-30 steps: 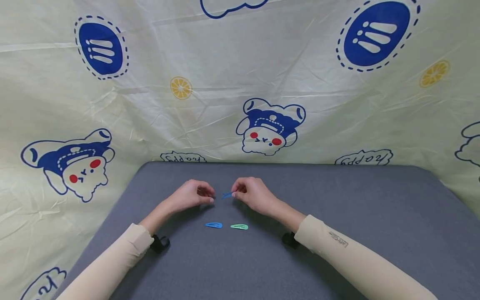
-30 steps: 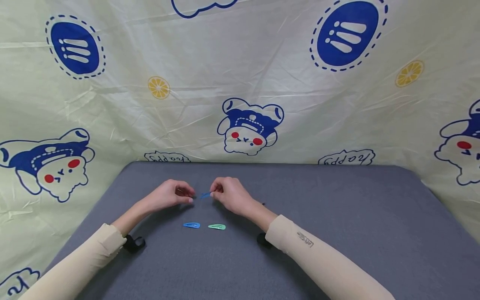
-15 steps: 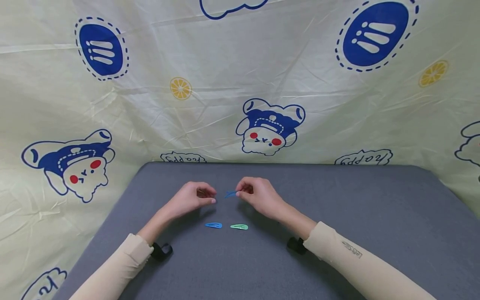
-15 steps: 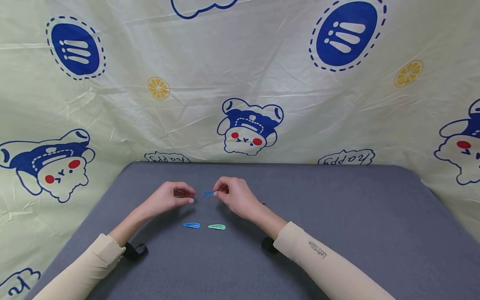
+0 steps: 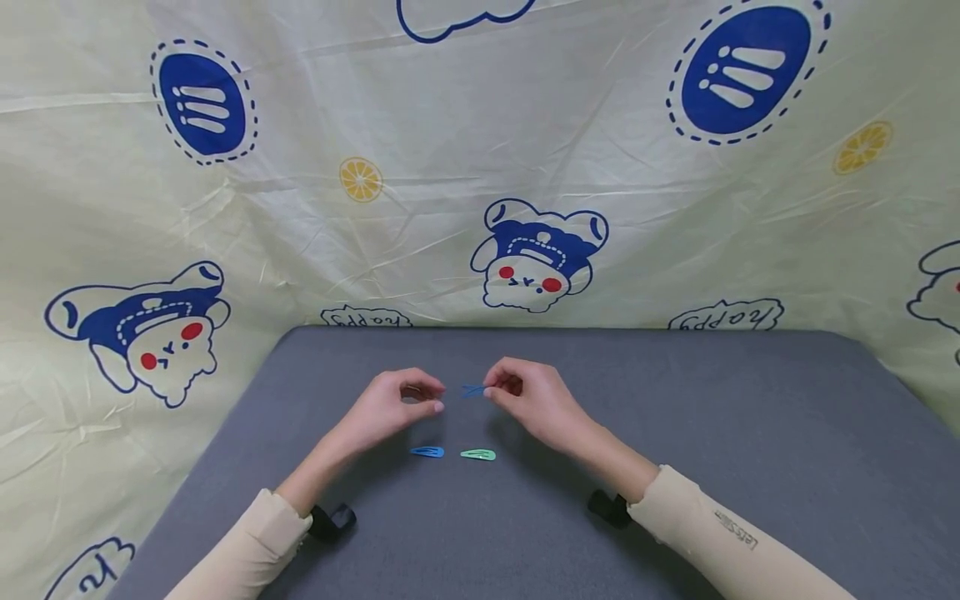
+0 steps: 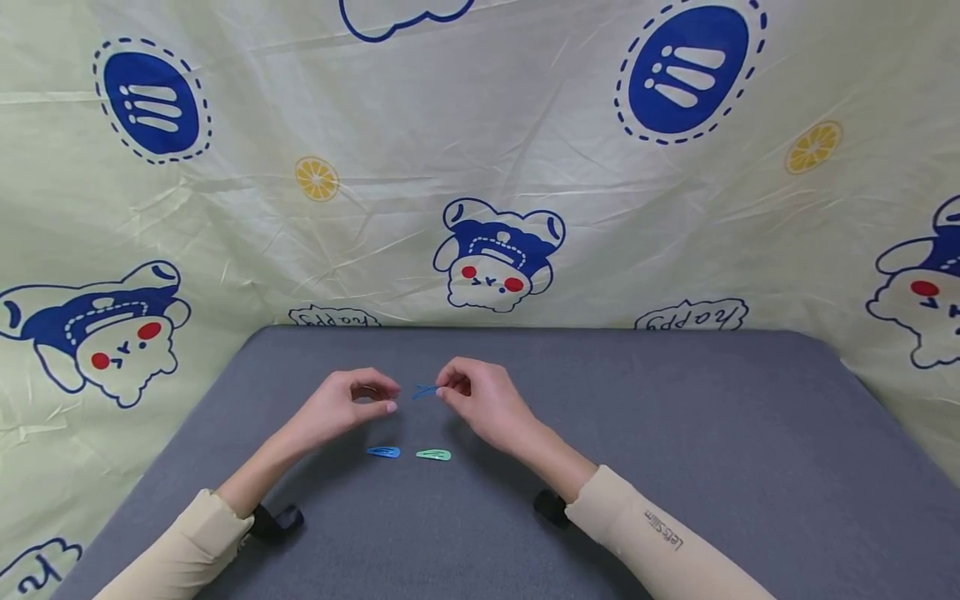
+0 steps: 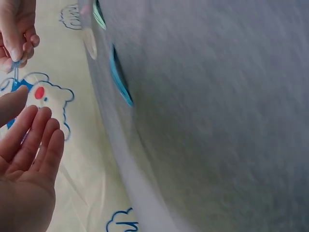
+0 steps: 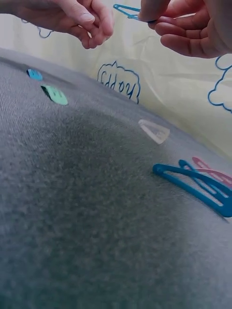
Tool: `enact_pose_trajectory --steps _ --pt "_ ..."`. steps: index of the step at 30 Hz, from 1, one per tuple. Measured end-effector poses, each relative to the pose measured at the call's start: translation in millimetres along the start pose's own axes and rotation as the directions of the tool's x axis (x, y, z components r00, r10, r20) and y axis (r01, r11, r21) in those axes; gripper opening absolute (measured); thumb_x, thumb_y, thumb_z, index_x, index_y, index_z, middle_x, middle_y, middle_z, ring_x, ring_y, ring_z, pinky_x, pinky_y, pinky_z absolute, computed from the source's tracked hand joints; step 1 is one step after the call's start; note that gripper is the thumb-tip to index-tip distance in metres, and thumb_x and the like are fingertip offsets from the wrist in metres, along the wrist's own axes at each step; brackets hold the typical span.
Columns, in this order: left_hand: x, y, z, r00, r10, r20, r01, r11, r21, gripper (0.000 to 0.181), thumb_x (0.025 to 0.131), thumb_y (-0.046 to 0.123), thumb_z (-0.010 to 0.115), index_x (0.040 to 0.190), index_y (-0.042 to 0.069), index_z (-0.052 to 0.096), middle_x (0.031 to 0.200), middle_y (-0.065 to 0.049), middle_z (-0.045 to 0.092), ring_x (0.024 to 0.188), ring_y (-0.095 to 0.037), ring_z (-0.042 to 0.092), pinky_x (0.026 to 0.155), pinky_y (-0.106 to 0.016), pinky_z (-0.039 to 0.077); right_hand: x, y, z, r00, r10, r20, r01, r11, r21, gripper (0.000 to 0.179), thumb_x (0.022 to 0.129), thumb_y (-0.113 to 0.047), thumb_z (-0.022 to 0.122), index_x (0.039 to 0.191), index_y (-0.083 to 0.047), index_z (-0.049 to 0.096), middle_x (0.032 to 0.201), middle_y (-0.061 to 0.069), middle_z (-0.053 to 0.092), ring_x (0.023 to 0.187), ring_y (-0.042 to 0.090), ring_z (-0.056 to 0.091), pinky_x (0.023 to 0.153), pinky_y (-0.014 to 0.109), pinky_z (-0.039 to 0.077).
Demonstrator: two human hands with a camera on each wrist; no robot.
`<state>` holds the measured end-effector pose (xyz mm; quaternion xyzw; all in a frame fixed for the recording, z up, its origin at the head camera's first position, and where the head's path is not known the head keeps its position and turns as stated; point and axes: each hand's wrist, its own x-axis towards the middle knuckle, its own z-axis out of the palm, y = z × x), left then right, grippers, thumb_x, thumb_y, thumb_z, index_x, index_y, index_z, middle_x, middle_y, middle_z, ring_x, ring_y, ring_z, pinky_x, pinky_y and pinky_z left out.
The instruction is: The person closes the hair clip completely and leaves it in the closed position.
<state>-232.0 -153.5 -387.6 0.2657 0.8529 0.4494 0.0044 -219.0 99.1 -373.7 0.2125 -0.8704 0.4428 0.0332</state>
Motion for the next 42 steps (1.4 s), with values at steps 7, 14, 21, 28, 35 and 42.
enact_pose_trajectory --steps 7,14,21,28,35,42 --pt "-3.6 14.6 9.2 1.0 0.0 -0.004 0.0 1.0 -0.015 0.021 0.086 0.013 0.076 0.107 0.012 0.072 0.107 -0.01 0.069 0.097 -0.016 0.063 0.092 -0.049 0.049 -14.0 0.9 -8.5 1.0 -0.027 -0.007 0.027 0.999 -0.03 0.01 0.089 -0.014 0.074 0.095 -0.019 0.068 0.083 -0.007 0.061 0.077 0.016 0.056 0.067 0.029 0.052" --pt "-7.3 23.2 17.3 1.0 0.003 0.001 -0.003 1.0 -0.023 0.022 0.088 0.018 0.076 0.109 0.015 0.072 0.107 -0.003 0.069 0.101 -0.017 0.063 0.093 -0.05 0.048 -26.9 0.9 -13.8 0.999 -0.048 -0.022 0.047 0.998 -0.044 0.01 0.089 -0.014 0.074 0.096 -0.019 0.068 0.085 -0.009 0.061 0.078 0.014 0.055 0.069 0.029 0.051" --pt "-11.6 30.6 24.1 1.0 0.014 0.003 -0.014 1.0 -0.026 0.022 0.089 0.019 0.075 0.11 0.017 0.071 0.109 -0.003 0.068 0.103 -0.021 0.062 0.094 -0.051 0.047 -40.1 0.5 -20.4 0.997 -0.062 -0.042 0.06 0.997 -0.051 0.01 0.089 -0.014 0.074 0.096 -0.019 0.068 0.084 -0.011 0.061 0.076 0.012 0.055 0.068 0.028 0.05" --pt "-15.2 35.8 34.0 1.0 0.026 -0.003 -0.026 1.0 -0.01 0.021 0.087 0.017 0.077 0.107 0.018 0.072 0.105 0.002 0.069 0.101 -0.019 0.063 0.091 -0.048 0.049 -51.1 1.2 -24.8 0.997 -0.05 -0.056 0.046 0.997 -0.057 0.011 0.089 -0.014 0.075 0.095 -0.021 0.068 0.084 -0.012 0.061 0.076 0.011 0.056 0.069 0.027 0.05" --pt "-21.0 44.7 39.9 1.0 0.005 -0.017 -0.005 1.0 0.004 0.021 0.087 0.017 0.077 0.107 0.019 0.072 0.105 0.003 0.068 0.099 -0.015 0.062 0.09 -0.047 0.05 -61.8 -1.3 -26.3 0.996 -0.051 -0.069 0.046 0.996 -0.071 0.013 0.088 -0.013 0.075 0.094 -0.021 0.068 0.083 -0.012 0.06 0.075 0.01 0.056 0.069 0.026 0.05" --pt "-26.3 58.2 42.3 1.0 -0.006 0.0 0.006 1.0 -0.026 0.021 0.087 0.019 0.077 0.108 0.02 0.072 0.105 0.004 0.068 0.1 -0.017 0.063 0.09 -0.047 0.05 -72.0 -9.2 -30.2 0.994 -0.06 -0.092 0.05 0.993 -0.104 0.012 0.088 -0.013 0.075 0.094 -0.021 0.067 0.083 -0.013 0.059 0.075 0.007 0.055 0.069 0.026 0.05"
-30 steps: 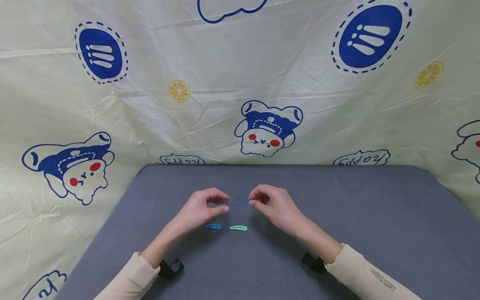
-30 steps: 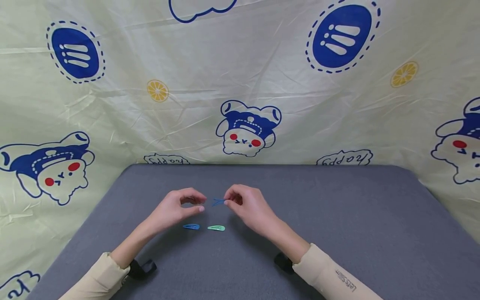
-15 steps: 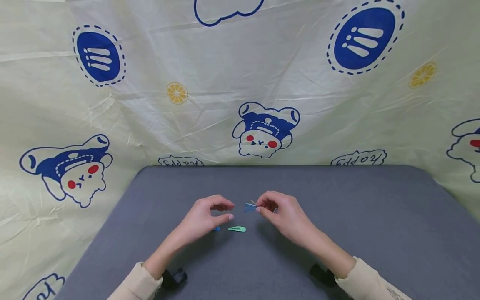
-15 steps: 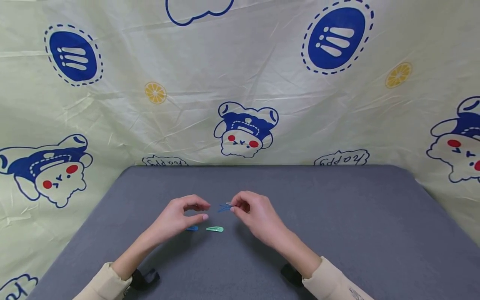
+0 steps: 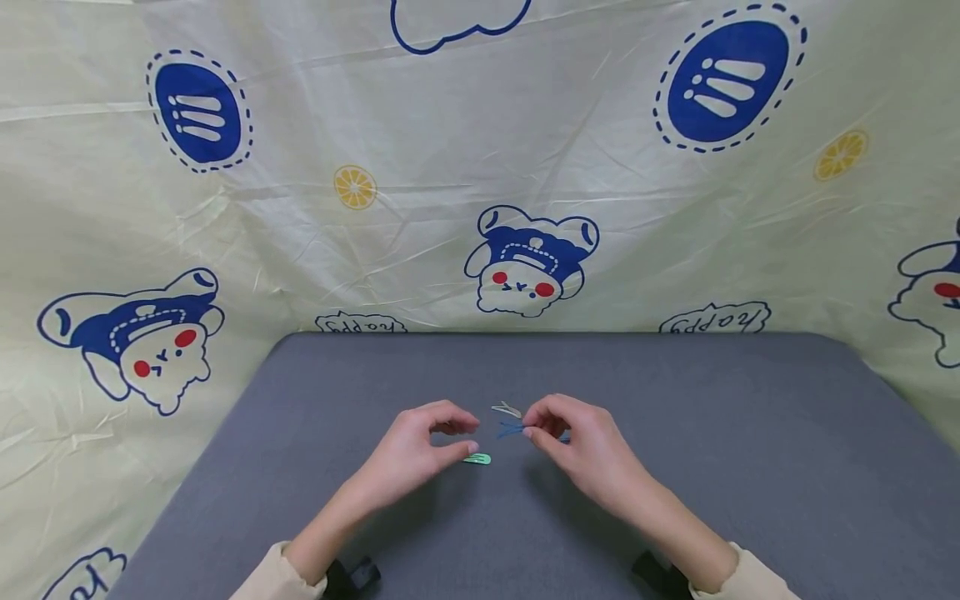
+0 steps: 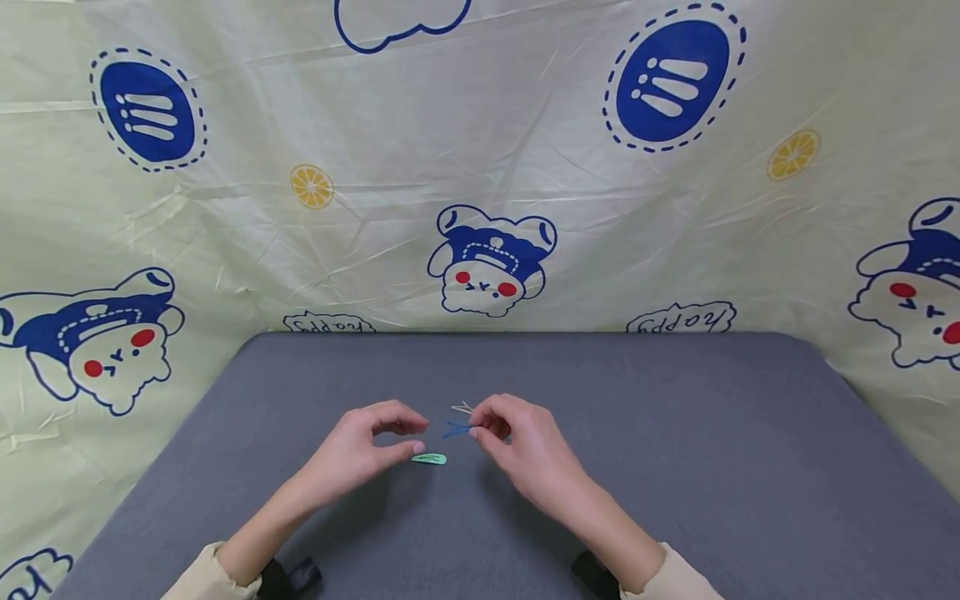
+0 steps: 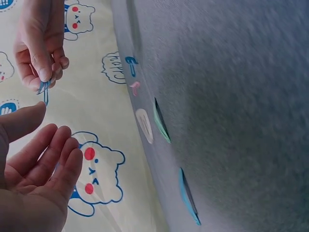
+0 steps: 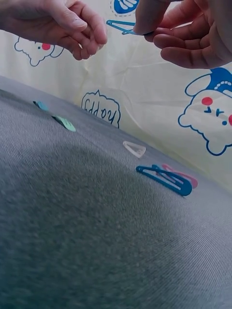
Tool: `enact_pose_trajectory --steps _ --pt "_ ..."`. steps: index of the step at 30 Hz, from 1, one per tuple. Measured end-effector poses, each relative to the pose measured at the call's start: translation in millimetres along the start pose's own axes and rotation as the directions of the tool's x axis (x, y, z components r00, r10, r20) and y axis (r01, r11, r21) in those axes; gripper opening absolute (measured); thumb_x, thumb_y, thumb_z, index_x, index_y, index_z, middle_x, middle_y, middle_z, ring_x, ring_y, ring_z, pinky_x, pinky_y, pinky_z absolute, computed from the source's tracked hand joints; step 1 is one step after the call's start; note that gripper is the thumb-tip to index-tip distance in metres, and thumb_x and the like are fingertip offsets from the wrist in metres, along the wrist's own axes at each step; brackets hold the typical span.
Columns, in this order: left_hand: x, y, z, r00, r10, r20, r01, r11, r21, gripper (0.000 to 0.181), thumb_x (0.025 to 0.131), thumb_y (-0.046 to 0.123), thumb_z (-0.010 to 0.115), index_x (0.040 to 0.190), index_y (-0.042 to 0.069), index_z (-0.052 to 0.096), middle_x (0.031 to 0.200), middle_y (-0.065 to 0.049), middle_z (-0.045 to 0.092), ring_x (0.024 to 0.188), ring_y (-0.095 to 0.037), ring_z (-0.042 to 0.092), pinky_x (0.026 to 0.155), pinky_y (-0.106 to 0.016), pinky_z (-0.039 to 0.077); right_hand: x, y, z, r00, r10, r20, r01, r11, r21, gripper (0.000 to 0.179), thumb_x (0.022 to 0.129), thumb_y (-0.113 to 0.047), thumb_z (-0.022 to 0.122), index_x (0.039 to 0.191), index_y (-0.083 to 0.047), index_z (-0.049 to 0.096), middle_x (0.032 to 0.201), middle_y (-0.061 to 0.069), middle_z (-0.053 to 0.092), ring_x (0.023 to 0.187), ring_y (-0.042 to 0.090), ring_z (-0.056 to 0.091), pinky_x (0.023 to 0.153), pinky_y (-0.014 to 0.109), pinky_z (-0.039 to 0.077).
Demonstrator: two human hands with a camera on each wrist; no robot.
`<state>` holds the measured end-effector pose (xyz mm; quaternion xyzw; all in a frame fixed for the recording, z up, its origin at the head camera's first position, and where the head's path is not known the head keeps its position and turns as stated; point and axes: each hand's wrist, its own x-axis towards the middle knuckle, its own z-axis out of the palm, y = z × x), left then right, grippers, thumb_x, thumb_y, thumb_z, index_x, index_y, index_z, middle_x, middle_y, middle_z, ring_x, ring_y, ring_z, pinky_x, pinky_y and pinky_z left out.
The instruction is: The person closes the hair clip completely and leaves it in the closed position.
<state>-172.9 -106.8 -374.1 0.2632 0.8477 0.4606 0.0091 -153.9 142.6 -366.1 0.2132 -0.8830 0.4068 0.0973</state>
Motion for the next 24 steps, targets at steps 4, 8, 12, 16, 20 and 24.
enact_pose_trajectory --steps 4,8,12,16,20,24 --pt "-2.9 7.1 0.4 1.0 -0.002 0.004 0.002 1.0 -0.016 0.021 0.087 0.019 0.077 0.108 0.022 0.071 0.105 0.009 0.067 0.1 -0.016 0.062 0.091 -0.047 0.05 -6.0 -4.5 -4.1 0.999 -0.028 -0.029 0.028 1.0 -0.009 0.014 0.088 -0.012 0.075 0.093 -0.023 0.067 0.083 -0.015 0.058 0.074 0.005 0.055 0.067 0.026 0.05" --pt "-6.6 15.8 0.9 1.0 0.015 -0.005 -0.015 1.0 -0.026 0.022 0.087 0.018 0.077 0.107 0.025 0.071 0.104 0.016 0.065 0.1 -0.012 0.062 0.09 -0.041 0.05 -11.6 -9.1 -7.0 0.997 -0.054 -0.062 0.053 0.999 -0.008 0.019 0.086 -0.008 0.076 0.092 -0.023 0.067 0.082 -0.015 0.058 0.074 0.004 0.055 0.067 0.026 0.05" --pt "-10.8 23.7 2.0 1.0 0.018 -0.014 -0.019 0.999 -0.029 0.022 0.087 0.02 0.077 0.106 0.029 0.071 0.103 0.021 0.064 0.1 -0.007 0.062 0.09 -0.036 0.05 -17.8 -14.4 -9.9 0.997 -0.033 -0.076 0.033 0.999 -0.003 0.018 0.086 -0.01 0.077 0.091 -0.024 0.067 0.082 -0.016 0.059 0.074 0.004 0.056 0.065 0.025 0.05" --pt "-15.9 29.2 3.1 1.0 0.021 -0.011 -0.021 0.999 -0.037 0.019 0.088 0.026 0.076 0.106 0.031 0.071 0.103 0.02 0.064 0.099 -0.005 0.062 0.09 -0.035 0.05 -25.4 -18.2 -11.5 0.994 -0.028 -0.102 0.027 1.0 -0.003 0.02 0.085 -0.01 0.078 0.091 -0.026 0.067 0.082 -0.018 0.059 0.074 0.004 0.056 0.062 0.024 0.049" --pt "-23.6 32.6 4.9 1.0 0.021 -0.016 -0.021 0.999 -0.043 0.02 0.087 0.026 0.077 0.106 0.031 0.071 0.103 0.019 0.065 0.098 -0.006 0.063 0.088 -0.033 0.05 -33.1 -21.1 -11.0 0.99 -0.049 -0.132 0.049 0.999 -0.002 0.027 0.084 -0.006 0.078 0.089 -0.029 0.066 0.081 -0.019 0.059 0.074 0.003 0.056 0.062 0.023 0.048" --pt "-29.4 33.4 8.1 0.999 0.042 -0.032 -0.044 0.998 -0.054 0.021 0.086 0.022 0.078 0.105 0.03 0.071 0.103 0.019 0.066 0.099 -0.012 0.064 0.089 -0.034 0.05 -39.4 -24.8 -10.8 0.989 -0.041 -0.142 0.04 0.999 -0.009 0.029 0.083 -0.005 0.078 0.088 -0.03 0.065 0.081 -0.02 0.058 0.074 0.002 0.056 0.063 0.023 0.048"
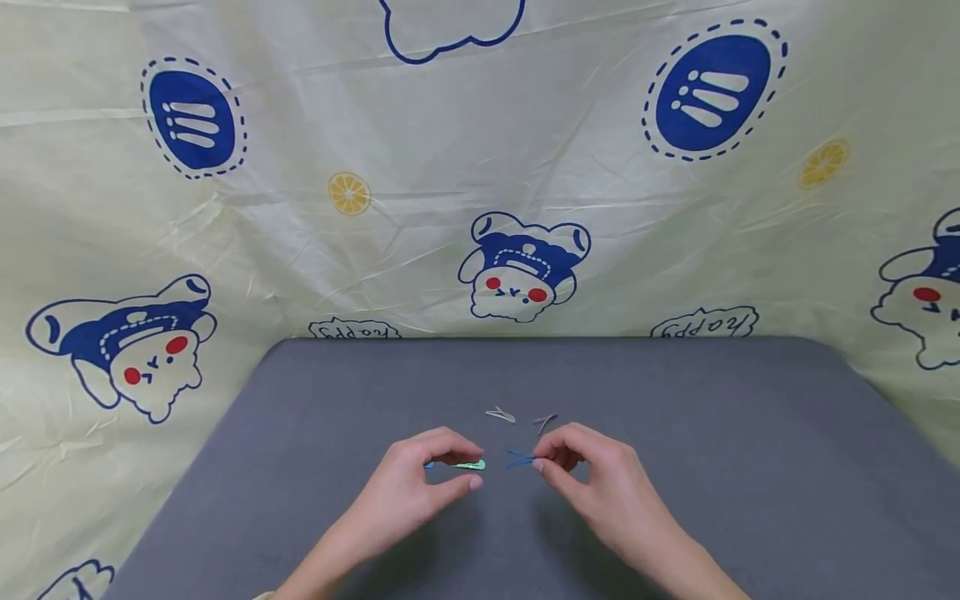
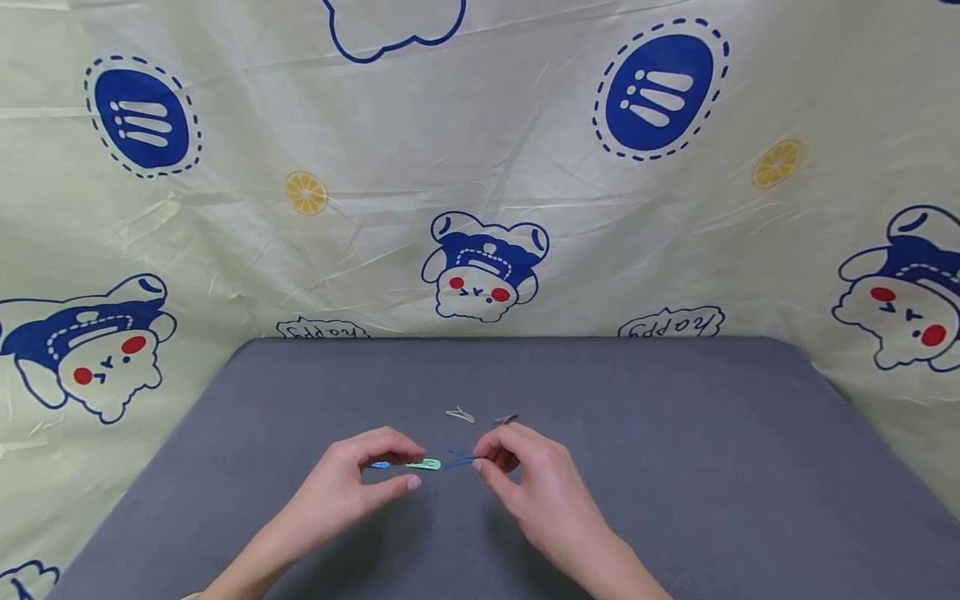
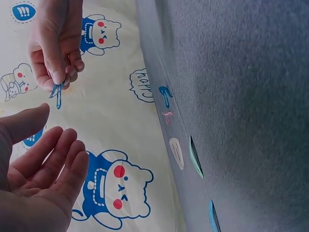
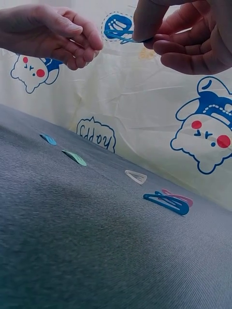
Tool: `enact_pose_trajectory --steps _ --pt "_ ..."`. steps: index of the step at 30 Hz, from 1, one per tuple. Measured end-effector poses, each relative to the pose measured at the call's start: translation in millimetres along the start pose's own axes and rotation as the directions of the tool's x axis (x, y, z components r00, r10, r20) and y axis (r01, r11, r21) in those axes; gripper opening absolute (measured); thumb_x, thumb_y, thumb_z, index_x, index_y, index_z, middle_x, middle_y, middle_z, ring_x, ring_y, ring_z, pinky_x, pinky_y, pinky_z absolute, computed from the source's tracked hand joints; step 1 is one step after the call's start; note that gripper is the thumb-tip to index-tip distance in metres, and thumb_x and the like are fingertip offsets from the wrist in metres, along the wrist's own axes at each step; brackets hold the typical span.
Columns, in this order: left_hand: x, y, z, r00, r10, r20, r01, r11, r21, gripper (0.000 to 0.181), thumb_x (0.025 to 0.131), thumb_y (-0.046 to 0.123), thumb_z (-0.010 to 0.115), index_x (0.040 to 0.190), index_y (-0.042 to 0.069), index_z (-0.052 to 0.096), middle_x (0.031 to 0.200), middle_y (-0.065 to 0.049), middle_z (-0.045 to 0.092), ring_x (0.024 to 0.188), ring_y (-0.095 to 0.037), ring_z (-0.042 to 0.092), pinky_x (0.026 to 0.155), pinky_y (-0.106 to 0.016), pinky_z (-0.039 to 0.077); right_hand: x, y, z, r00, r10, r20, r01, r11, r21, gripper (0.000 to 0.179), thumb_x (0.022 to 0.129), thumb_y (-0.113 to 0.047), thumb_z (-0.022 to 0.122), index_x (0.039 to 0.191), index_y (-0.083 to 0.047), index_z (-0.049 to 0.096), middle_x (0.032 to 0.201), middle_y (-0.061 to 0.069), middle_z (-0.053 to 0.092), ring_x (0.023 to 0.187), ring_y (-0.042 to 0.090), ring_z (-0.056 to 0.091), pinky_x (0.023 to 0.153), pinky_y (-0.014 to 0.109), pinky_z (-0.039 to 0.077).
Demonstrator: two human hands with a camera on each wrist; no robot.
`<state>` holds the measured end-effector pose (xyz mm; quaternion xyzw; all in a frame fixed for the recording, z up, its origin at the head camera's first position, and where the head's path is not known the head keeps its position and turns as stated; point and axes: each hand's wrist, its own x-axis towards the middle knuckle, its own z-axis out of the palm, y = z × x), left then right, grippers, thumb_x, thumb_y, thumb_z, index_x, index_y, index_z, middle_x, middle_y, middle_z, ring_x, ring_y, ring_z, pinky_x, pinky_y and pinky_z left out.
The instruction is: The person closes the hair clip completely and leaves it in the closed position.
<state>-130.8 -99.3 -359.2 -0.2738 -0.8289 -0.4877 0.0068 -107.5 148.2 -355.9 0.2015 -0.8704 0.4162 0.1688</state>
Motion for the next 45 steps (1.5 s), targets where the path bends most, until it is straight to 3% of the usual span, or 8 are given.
enact_pose_trajectory --steps 11,18,28,34,45 --pt "-5.0 5.4 8.6 0.999 0.05 0.003 -0.05 0.998 -0.031 0.021 0.087 0.021 0.078 0.105 0.028 0.071 0.103 0.018 0.065 0.099 -0.013 0.063 0.09 -0.034 0.05 -13.6 -7.7 -2.9 1.0 0.012 -0.018 -0.012 1.0 0.003 0.03 0.084 -0.005 0.077 0.089 -0.032 0.065 0.082 -0.02 0.058 0.074 0.002 0.056 0.063 0.023 0.048" --pt "-5.7 7.3 14.9 0.996 0.085 -0.041 -0.087 0.995 -0.04 0.023 0.085 0.017 0.079 0.105 0.026 0.071 0.101 0.017 0.065 0.097 -0.01 0.064 0.088 -0.032 0.051 -16.5 -8.1 -1.2 0.999 -0.016 -0.029 0.018 0.999 0.037 0.033 0.085 -0.005 0.077 0.09 -0.035 0.064 0.083 -0.019 0.058 0.075 0.002 0.057 0.065 0.024 0.049" --pt "-9.8 8.0 21.9 0.991 0.117 -0.062 -0.12 0.992 -0.039 0.022 0.086 0.02 0.078 0.107 0.023 0.071 0.103 0.017 0.065 0.099 -0.007 0.063 0.088 -0.031 0.05 -18.2 -8.9 8.6 0.991 -0.109 -0.071 0.115 0.989 0.091 0.033 0.083 -0.001 0.078 0.092 -0.03 0.066 0.085 -0.017 0.06 0.075 0.003 0.058 0.062 0.024 0.05" --pt "-12.1 7.7 25.0 0.984 0.166 -0.058 -0.169 0.985 -0.047 0.021 0.088 0.021 0.076 0.108 0.021 0.071 0.105 0.01 0.067 0.1 -0.008 0.062 0.089 -0.031 0.05 -20.7 -8.1 13.5 0.985 -0.161 -0.067 0.167 0.982 0.093 0.03 0.084 -0.003 0.077 0.095 -0.028 0.065 0.088 -0.016 0.061 0.076 0.003 0.058 0.065 0.02 0.049" --pt "-11.2 6.9 26.1 0.985 0.152 -0.082 -0.154 0.988 -0.018 0.02 0.088 0.018 0.076 0.108 0.022 0.071 0.104 0.015 0.065 0.099 -0.008 0.062 0.086 -0.033 0.053 -20.2 -8.2 15.9 0.973 -0.203 -0.113 0.212 0.974 0.083 0.028 0.084 -0.003 0.077 0.096 -0.026 0.067 0.091 -0.013 0.063 0.078 0.004 0.058 0.068 0.019 0.049"
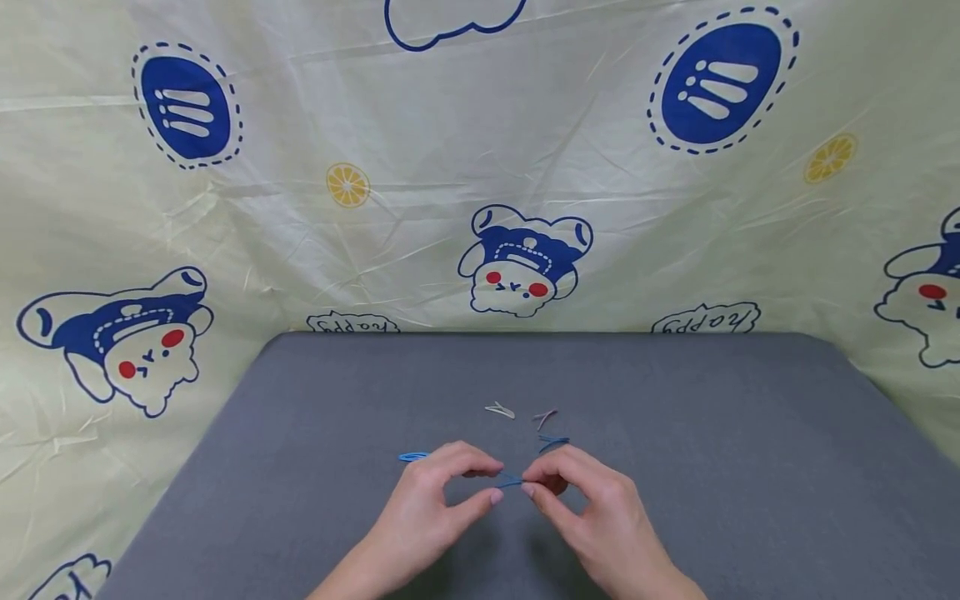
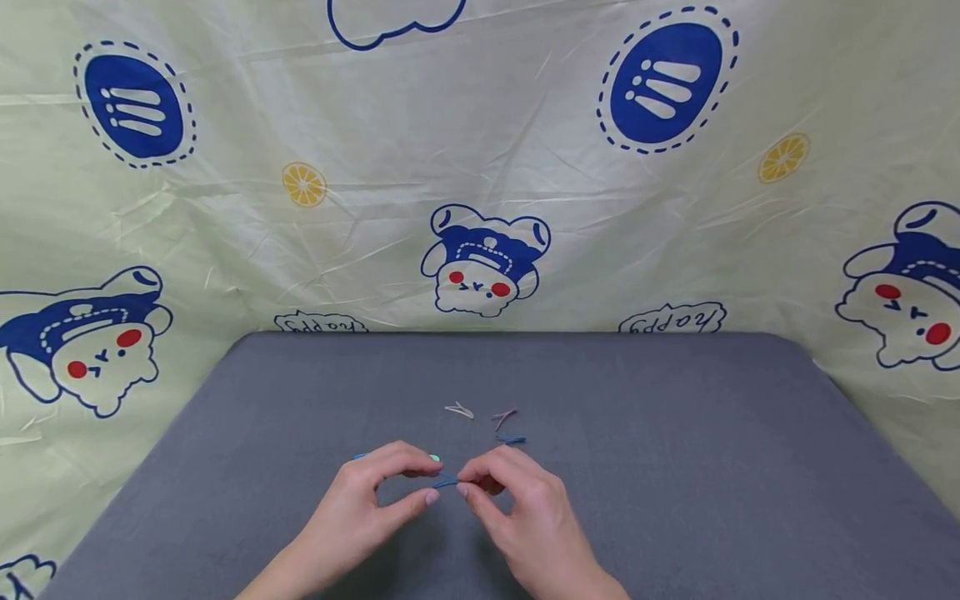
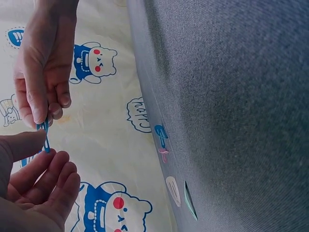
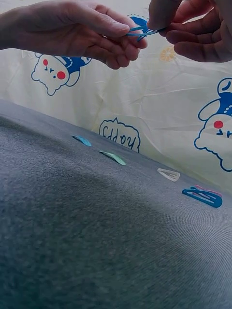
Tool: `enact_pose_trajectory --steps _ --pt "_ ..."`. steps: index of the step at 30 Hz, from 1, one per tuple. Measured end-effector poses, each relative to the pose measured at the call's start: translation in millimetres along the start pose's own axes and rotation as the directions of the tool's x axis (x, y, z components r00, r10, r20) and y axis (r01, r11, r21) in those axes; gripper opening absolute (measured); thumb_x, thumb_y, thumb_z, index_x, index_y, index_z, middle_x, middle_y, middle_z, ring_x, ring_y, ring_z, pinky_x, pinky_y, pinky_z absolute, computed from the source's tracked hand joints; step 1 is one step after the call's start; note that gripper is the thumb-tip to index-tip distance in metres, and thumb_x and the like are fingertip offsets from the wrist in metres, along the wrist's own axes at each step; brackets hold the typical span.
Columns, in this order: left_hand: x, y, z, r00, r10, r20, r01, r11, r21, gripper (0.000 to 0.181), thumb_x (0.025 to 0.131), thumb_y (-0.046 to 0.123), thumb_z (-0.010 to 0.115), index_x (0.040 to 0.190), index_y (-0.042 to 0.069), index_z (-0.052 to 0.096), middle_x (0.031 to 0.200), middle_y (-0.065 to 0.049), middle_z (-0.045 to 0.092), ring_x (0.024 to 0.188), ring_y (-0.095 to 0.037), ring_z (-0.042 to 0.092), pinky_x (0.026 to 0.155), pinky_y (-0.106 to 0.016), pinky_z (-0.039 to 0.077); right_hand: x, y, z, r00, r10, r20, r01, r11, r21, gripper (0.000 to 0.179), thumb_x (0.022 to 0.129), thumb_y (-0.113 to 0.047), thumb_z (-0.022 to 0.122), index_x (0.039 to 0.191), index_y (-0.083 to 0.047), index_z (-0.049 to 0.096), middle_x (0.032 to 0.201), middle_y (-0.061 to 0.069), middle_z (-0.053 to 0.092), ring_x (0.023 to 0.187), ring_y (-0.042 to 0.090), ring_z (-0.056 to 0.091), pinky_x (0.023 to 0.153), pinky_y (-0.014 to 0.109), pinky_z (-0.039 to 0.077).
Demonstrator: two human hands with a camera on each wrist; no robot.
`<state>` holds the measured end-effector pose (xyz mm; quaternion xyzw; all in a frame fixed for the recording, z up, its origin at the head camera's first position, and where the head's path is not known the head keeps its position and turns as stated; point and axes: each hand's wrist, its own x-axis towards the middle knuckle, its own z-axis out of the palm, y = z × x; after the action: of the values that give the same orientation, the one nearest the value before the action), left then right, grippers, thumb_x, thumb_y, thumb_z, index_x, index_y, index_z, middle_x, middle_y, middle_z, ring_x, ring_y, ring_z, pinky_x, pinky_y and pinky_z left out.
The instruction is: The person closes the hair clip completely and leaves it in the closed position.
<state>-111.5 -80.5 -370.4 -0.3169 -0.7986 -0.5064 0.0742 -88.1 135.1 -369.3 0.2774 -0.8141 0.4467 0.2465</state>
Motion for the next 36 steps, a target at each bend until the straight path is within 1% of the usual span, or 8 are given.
enact_pose_trajectory --steps 6,10,14,18,24,27,31,36 --pt "0.3 -1.6 0.7 0.997 0.056 -0.043 -0.055 0.998 0.03 0.019 0.088 0.011 0.075 0.104 0.02 0.072 0.101 0.011 0.067 0.096 -0.007 0.062 0.083 -0.03 0.053 -1.4 -2.0 3.7 1.0 -0.018 -0.008 0.018 0.999 0.027 0.027 0.082 -0.001 0.078 0.097 -0.021 0.068 0.091 -0.011 0.063 0.077 0.004 0.058 0.069 0.019 0.049" --pt "0.7 -2.4 1.4 0.991 0.101 -0.085 -0.097 0.994 0.05 0.018 0.089 0.008 0.073 0.103 0.02 0.073 0.099 0.009 0.068 0.093 -0.008 0.062 0.081 -0.03 0.053 -2.6 -1.1 6.9 0.999 -0.034 -0.01 0.035 0.998 0.048 0.029 0.081 0.0 0.078 0.098 -0.022 0.068 0.09 -0.01 0.064 0.077 0.005 0.06 0.07 0.017 0.049" --pt "0.0 -3.4 3.4 0.981 0.144 -0.13 -0.135 0.988 0.071 0.017 0.088 0.005 0.074 0.099 0.018 0.073 0.095 0.009 0.068 0.09 -0.008 0.063 0.079 -0.03 0.054 -4.5 0.2 9.9 1.0 -0.003 -0.001 0.003 0.999 0.041 0.03 0.082 -0.003 0.079 0.099 -0.025 0.067 0.09 -0.013 0.063 0.077 0.003 0.06 0.069 0.019 0.05" --pt "-0.5 -3.4 6.1 0.967 0.196 -0.163 -0.182 0.979 0.097 0.018 0.085 0.001 0.075 0.094 0.016 0.073 0.091 0.009 0.067 0.087 -0.009 0.062 0.077 -0.027 0.053 -4.7 1.9 11.6 0.999 0.018 -0.027 -0.016 0.999 0.044 0.03 0.082 -0.003 0.079 0.098 -0.025 0.068 0.088 -0.013 0.063 0.075 0.004 0.059 0.066 0.019 0.05" --pt "-1.4 -1.1 9.3 0.952 0.253 -0.174 -0.235 0.965 0.119 0.021 0.082 -0.002 0.076 0.089 0.017 0.072 0.087 0.011 0.065 0.084 -0.008 0.06 0.075 -0.021 0.051 -4.5 6.2 12.7 0.996 0.068 -0.063 -0.061 0.993 0.102 0.025 0.082 0.0 0.078 0.096 -0.02 0.07 0.086 -0.006 0.066 0.075 0.008 0.059 0.066 0.019 0.05" --pt "-2.2 0.0 10.2 0.951 0.258 -0.171 -0.241 0.964 0.113 0.022 0.082 -0.002 0.076 0.089 0.018 0.071 0.086 0.011 0.064 0.083 -0.008 0.059 0.074 -0.02 0.05 -5.0 7.0 13.5 0.993 0.098 -0.067 -0.09 0.989 0.116 0.026 0.081 0.002 0.077 0.095 -0.02 0.07 0.085 -0.004 0.066 0.074 0.009 0.059 0.065 0.022 0.05" --pt "-2.3 0.0 10.3 0.948 0.265 -0.176 -0.248 0.962 0.112 0.022 0.082 -0.002 0.076 0.089 0.018 0.071 0.085 0.01 0.065 0.082 -0.008 0.06 0.074 -0.02 0.05 -6.5 5.7 14.4 0.987 0.146 -0.061 -0.137 0.982 0.133 0.026 0.083 0.001 0.076 0.094 -0.021 0.07 0.086 -0.006 0.065 0.074 0.009 0.06 0.064 0.025 0.051" --pt "-2.1 -0.7 8.9 0.946 0.273 -0.175 -0.257 0.96 0.108 0.022 0.081 -0.003 0.077 0.088 0.018 0.071 0.085 0.011 0.065 0.084 -0.007 0.061 0.076 -0.021 0.05 -7.8 6.0 14.7 0.991 0.129 -0.045 -0.12 0.977 0.176 0.023 0.085 0.001 0.074 0.096 -0.018 0.07 0.087 0.0 0.066 0.076 0.011 0.061 0.065 0.026 0.053"
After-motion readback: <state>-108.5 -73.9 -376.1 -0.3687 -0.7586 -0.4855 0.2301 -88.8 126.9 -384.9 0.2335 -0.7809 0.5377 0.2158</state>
